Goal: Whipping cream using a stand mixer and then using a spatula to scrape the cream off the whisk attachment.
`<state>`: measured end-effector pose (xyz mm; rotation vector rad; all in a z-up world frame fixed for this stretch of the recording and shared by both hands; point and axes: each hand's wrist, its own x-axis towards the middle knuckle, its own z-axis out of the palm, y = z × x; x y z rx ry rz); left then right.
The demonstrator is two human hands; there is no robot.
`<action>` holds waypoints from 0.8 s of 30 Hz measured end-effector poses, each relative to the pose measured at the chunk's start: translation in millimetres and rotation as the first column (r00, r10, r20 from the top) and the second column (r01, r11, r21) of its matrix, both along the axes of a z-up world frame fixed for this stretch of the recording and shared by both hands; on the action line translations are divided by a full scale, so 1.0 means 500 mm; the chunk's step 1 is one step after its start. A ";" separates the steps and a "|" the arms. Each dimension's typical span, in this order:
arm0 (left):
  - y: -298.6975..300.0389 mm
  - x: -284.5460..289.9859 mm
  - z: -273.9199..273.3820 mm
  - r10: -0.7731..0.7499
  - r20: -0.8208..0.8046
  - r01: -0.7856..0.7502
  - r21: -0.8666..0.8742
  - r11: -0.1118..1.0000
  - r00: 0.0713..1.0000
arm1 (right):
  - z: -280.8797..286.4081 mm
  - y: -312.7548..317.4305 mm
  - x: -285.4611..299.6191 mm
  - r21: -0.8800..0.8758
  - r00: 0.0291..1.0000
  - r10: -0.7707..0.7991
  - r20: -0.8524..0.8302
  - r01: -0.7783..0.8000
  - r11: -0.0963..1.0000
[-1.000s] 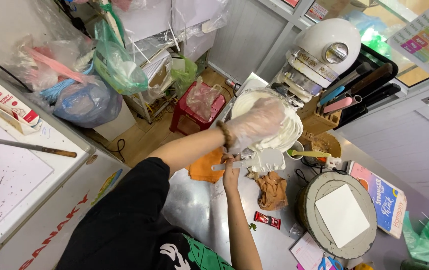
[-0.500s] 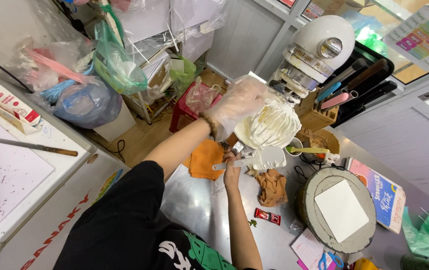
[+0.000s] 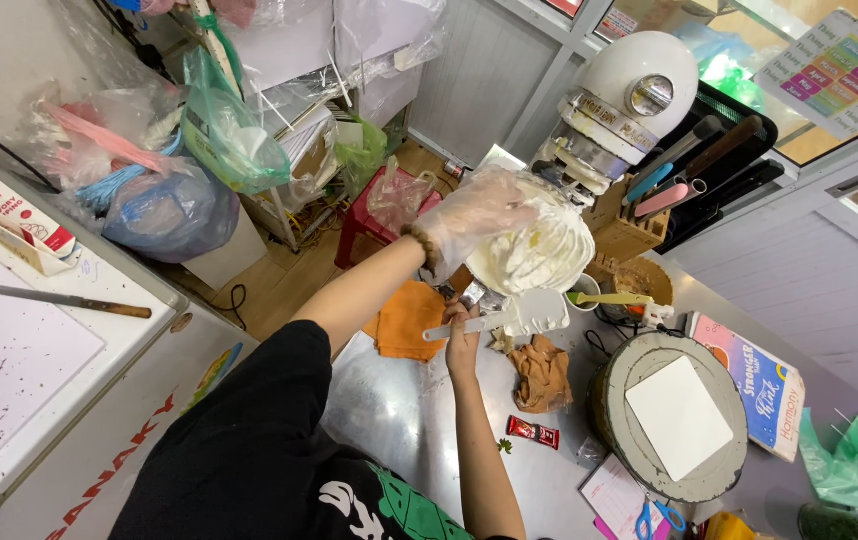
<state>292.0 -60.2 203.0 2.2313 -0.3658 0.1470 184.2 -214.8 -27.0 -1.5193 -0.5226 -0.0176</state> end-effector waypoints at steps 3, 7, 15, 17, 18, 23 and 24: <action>-0.002 -0.029 0.031 0.024 -0.038 -0.019 0.109 0.994 0.999 | 0.009 -0.001 0.001 0.002 0.998 0.009 0.058 -0.009 1.000; -0.031 -0.057 0.042 0.016 0.128 -0.015 -0.004 1.000 0.992 | -0.021 -0.007 0.004 -0.067 0.999 -0.034 0.019 0.035 0.997; -0.114 -0.058 0.048 0.105 0.086 -0.107 0.026 0.994 0.991 | -0.033 -0.008 0.009 0.021 0.998 -0.019 -0.058 0.020 1.000; -0.135 -0.053 0.053 0.096 0.152 -0.104 0.046 0.994 0.984 | -0.094 -0.016 0.025 0.015 0.998 -0.020 -0.067 0.021 1.000; -0.147 -0.050 0.054 0.082 0.217 -0.098 0.063 0.993 0.973 | -0.125 -0.023 0.031 0.006 0.997 -0.025 -0.077 0.025 1.000; -0.178 -0.069 0.096 0.039 0.061 -0.052 0.222 0.974 0.997 | -0.111 -0.017 0.013 -0.019 0.990 -0.079 -0.119 0.077 0.997; -0.183 -0.069 0.097 0.026 -0.030 -0.016 0.301 0.954 0.999 | -0.109 -0.016 0.011 -0.003 0.991 -0.102 -0.089 0.103 0.995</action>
